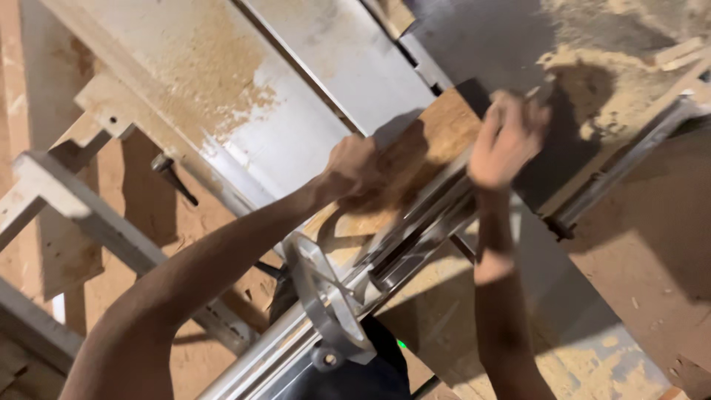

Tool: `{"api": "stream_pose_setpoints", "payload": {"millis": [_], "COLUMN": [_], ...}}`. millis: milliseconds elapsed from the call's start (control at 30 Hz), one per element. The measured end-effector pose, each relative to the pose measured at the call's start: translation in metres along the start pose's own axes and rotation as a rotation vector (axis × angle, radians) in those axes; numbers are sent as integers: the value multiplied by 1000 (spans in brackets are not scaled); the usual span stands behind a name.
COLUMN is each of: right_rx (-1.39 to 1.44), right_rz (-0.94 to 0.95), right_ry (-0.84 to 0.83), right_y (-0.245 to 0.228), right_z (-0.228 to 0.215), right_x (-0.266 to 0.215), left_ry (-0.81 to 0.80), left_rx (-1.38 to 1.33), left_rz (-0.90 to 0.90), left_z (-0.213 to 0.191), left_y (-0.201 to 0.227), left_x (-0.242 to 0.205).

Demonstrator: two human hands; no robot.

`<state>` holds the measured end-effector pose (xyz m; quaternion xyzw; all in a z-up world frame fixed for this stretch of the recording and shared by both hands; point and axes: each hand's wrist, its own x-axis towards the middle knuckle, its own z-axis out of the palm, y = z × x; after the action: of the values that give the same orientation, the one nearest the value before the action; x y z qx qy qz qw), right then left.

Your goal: The person repeatedly picks up wooden planks and feeds them through a table saw to cut them into smaller pieces. The cut pieces accumulate on the table surface while the person continues the cutting process.

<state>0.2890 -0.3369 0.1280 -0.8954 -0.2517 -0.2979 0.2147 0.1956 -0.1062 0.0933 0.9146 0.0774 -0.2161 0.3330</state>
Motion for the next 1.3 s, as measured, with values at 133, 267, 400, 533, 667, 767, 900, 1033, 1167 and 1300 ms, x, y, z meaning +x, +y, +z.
{"api": "stream_pose_setpoints", "payload": {"millis": [133, 267, 400, 533, 667, 767, 900, 1033, 1167, 1300], "right_rx": [471, 485, 483, 471, 454, 439, 410, 543, 588, 613], "right_rz": [-247, -306, -290, -323, -339, -361, -434, -473, -460, -451], "right_ry": [-24, -106, -93, -81, -106, -97, -174, -275, -361, -374], "right_y": [-62, -75, -74, -82, -81, -78, -76, -59, -50, -38], "right_z": [-31, -49, -45, -43, -46, -39, -38, -40, -35, -30], "right_x": [-63, -94, -85, -78, -75, -71, -69, -50, -39, -31], "left_ry": [15, 95, 131, 47, 82, 17, 164, 20, -63, -15], "left_rx": [-24, 27, 17, -21, -14, -15, 5, -13, -2, -24], "left_rz": [4, 71, 68, 90, 58, -13, 18, -112, -176, -209], "left_z": [5, 16, 25, 24, 15, 5, 2, -4, -10, -7], "left_y": [5, 3, -4, -12, -4, -1, 0, 6, 5, 8], "left_x": [-4, -9, -2, -3, -5, 1, 2, 19, 32, 41]}}
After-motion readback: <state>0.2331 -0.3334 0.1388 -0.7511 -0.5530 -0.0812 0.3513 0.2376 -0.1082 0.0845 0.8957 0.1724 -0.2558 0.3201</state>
